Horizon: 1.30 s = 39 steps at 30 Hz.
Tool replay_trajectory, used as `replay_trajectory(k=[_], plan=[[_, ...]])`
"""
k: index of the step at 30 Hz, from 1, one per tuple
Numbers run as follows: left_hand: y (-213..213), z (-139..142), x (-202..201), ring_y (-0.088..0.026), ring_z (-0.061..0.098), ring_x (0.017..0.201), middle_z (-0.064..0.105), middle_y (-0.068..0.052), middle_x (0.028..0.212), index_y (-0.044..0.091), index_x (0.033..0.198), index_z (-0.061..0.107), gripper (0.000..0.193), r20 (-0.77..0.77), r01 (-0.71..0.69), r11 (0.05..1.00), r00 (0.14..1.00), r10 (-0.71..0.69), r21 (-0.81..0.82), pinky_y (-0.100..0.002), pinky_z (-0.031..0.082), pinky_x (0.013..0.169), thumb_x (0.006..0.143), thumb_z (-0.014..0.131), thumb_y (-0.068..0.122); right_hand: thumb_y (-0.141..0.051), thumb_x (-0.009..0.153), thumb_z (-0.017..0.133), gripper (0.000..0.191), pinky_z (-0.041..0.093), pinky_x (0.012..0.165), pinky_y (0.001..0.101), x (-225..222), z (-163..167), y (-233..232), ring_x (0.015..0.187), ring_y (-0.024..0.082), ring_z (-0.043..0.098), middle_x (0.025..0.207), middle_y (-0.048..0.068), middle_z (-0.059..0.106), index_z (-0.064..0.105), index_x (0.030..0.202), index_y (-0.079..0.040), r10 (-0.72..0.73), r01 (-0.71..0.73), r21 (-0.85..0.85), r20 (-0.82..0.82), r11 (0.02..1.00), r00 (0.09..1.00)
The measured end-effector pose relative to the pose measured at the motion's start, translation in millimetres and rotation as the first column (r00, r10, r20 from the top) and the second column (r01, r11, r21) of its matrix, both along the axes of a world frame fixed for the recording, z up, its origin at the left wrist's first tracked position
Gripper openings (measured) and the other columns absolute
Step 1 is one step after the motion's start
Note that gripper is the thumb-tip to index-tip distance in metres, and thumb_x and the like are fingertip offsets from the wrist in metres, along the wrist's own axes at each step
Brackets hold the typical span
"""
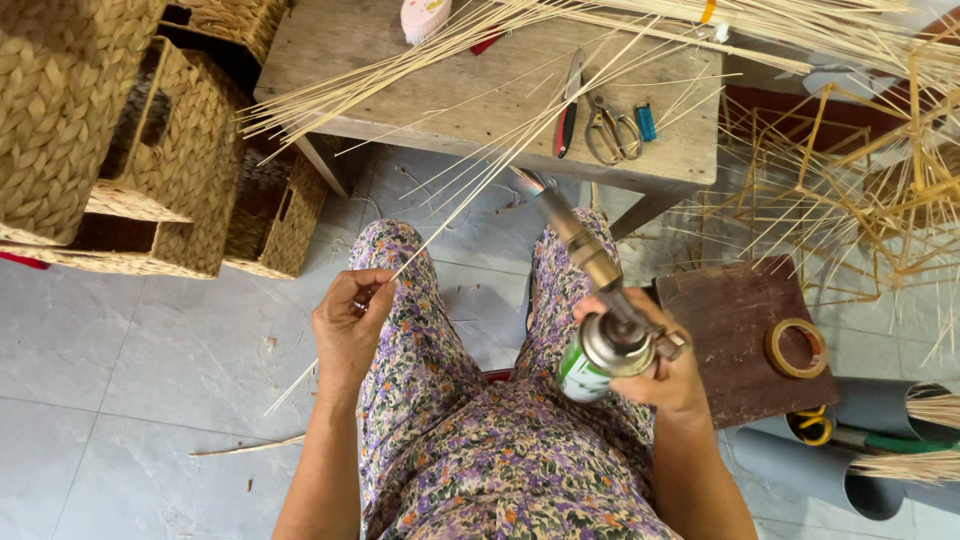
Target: The person ignites a handheld blowtorch and repeatedly heats thin bamboo sticks one by one, rotating each stick while passing the flame along its length. The sticks are taken from a pile on the table and returned after heating.
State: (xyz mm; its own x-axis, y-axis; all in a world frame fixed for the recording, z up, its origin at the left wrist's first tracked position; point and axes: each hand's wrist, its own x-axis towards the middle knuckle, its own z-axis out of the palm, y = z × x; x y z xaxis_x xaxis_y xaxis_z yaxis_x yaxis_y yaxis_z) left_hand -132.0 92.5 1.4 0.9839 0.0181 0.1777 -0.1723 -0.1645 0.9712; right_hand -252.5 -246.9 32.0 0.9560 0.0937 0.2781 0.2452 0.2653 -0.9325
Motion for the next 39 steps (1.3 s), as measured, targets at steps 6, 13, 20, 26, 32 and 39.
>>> replay_trajectory(k=[6, 13, 20, 26, 32, 39], plan=[[2, -4, -4, -0.002, 0.058, 0.077, 0.069, 0.003, 0.089, 0.004, 0.105, 0.074, 0.012, -0.074, 0.024, 0.999, 0.997, -0.027, -0.044, -0.019, 0.048, 0.065, 0.093, 0.073, 0.002, -0.005, 0.079, 0.076, 0.072, 0.045, 0.123, 0.0493, 6, 2, -21, 0.135, 0.033, 0.061, 0.145, 0.021, 0.058, 0.051, 0.146, 0.005, -0.156, 0.154, 0.024, 0.163, 0.988, 0.974], [3, -11, -3, -0.002, 0.056, 0.075, 0.068, 0.003, 0.087, 0.003, 0.103, 0.075, 0.010, -0.089, 0.029, 0.998, 0.995, -0.033, -0.048, -0.018, 0.046, 0.066, 0.093, 0.074, 0.003, -0.005, 0.077, 0.076, 0.073, 0.044, 0.123, 0.0519, 4, -1, -23, 0.136, 0.035, 0.060, 0.144, 0.024, 0.057, 0.051, 0.145, 0.007, -0.144, 0.138, 0.053, 0.133, 0.989, 0.981], [9, -19, -2, -0.002, 0.057, 0.073, 0.071, 0.003, 0.084, 0.003, 0.101, 0.076, 0.010, -0.104, 0.029, 0.998, 0.994, -0.023, 0.049, -0.019, 0.048, 0.066, 0.091, 0.077, 0.007, -0.007, 0.076, 0.076, 0.071, 0.046, 0.121, 0.0496, 8, -7, -18, 0.132, 0.035, 0.062, 0.142, 0.025, 0.058, 0.053, 0.142, 0.008, -0.178, 0.170, 0.067, 0.130, 0.983, 0.975], [15, -25, -2, -0.003, 0.059, 0.072, 0.072, 0.001, 0.083, 0.003, 0.101, 0.077, 0.012, -0.124, 0.037, 0.996, 0.992, -0.028, 0.078, -0.020, 0.048, 0.064, 0.090, 0.077, 0.008, -0.009, 0.079, 0.076, 0.069, 0.051, 0.115, 0.0464, 18, -4, -32, 0.124, 0.033, 0.065, 0.143, 0.024, 0.059, 0.054, 0.142, 0.008, -0.318, 0.291, 0.150, 0.211, 0.945, 0.924], [16, -23, -3, -0.004, 0.061, 0.073, 0.072, 0.001, 0.083, 0.003, 0.104, 0.076, 0.014, -0.131, 0.038, 0.998, 0.991, -0.031, 0.053, -0.020, 0.050, 0.065, 0.091, 0.076, 0.007, -0.010, 0.079, 0.077, 0.069, 0.048, 0.121, 0.0488, 7, -7, -27, 0.129, 0.033, 0.064, 0.143, 0.023, 0.060, 0.054, 0.142, 0.008, -0.227, 0.215, 0.085, 0.169, 0.973, 0.959], [9, -19, 2, -0.004, 0.063, 0.074, 0.072, 0.000, 0.082, 0.002, 0.104, 0.075, 0.013, -0.153, 0.030, 1.000, 0.988, -0.028, 0.010, -0.020, 0.049, 0.064, 0.092, 0.073, 0.006, -0.013, 0.075, 0.080, 0.076, 0.052, 0.113, 0.0480, -2, -12, -9, 0.128, 0.032, 0.066, 0.139, 0.021, 0.065, 0.056, 0.145, 0.004, 0.002, -0.002, 0.012, 0.007, 1.000, 1.000]])
